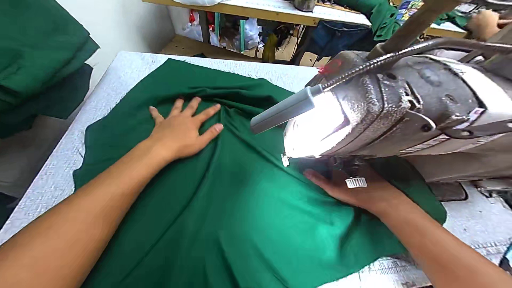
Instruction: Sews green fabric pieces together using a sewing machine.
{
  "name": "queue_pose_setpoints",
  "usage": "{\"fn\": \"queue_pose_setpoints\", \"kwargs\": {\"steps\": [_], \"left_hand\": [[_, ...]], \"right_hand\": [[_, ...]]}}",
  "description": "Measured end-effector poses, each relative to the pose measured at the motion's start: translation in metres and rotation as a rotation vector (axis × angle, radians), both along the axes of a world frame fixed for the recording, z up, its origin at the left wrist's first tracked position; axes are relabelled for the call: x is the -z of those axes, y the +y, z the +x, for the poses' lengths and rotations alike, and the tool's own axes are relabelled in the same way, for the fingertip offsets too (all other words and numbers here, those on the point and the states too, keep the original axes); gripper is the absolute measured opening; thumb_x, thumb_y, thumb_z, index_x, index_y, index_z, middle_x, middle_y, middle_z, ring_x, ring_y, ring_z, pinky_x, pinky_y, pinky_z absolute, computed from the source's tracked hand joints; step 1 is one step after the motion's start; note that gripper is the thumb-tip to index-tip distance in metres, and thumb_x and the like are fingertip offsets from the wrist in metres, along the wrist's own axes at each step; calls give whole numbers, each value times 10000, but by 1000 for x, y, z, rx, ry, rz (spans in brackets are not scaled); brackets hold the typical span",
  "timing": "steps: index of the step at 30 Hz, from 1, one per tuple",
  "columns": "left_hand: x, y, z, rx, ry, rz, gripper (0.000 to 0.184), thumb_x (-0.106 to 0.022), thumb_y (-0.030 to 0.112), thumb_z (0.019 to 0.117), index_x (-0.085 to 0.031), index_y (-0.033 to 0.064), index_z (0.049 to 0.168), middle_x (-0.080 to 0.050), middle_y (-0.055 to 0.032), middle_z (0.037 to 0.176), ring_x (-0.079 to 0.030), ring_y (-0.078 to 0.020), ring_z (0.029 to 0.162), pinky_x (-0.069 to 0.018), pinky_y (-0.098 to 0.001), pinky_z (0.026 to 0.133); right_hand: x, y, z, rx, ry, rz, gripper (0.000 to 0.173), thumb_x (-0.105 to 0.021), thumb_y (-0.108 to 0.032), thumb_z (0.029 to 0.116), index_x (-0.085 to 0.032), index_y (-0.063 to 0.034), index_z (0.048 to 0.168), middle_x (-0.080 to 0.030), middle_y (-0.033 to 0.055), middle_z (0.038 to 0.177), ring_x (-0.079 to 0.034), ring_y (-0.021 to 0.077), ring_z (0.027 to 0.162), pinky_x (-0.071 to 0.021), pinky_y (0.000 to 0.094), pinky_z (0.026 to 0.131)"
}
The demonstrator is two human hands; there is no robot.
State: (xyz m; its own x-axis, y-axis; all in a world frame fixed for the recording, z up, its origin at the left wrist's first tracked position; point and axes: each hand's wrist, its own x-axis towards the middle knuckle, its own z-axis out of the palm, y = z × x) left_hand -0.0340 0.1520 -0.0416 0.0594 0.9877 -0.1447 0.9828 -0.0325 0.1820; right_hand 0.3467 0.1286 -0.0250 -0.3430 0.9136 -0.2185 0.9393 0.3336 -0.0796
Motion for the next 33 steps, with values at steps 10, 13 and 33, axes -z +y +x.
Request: {"fn": "queue_pose_setpoints", "kwargs": {"steps": [10,13,33], "left_hand": [[1,-13,28,118,-174,248,683,-242,602,1034,-465,212,1548,-429,-127,1600,-291,-419,1519,-106,-785,1139],[-50,-30,42,23,-857,180,586,-276,488,1090,-549,93,1426,-632,-72,1378,-603,-194,1281,-484,-454,1091],[-102,-107,55,201,-308,572,728,-623,718,831,-657,147,1281,-696,-3,1079,-671,-98,974,-574,-345,828]], "right_hand": [[-6,-81,47,68,-155,220,875,-256,-722,978,-622,-35,1377,-692,274,1201,-689,463,1095,-561,642,845],[-10,-60,58,52,-169,230,798,-304,-682,987,-677,-54,1308,-705,269,1134,-692,472,1050,-551,666,817],[-14,-34,15,-301,223,526,385,-491,-324,990,-765,-75,1095,-739,112,1103,-686,313,1115,-566,503,920]]}}
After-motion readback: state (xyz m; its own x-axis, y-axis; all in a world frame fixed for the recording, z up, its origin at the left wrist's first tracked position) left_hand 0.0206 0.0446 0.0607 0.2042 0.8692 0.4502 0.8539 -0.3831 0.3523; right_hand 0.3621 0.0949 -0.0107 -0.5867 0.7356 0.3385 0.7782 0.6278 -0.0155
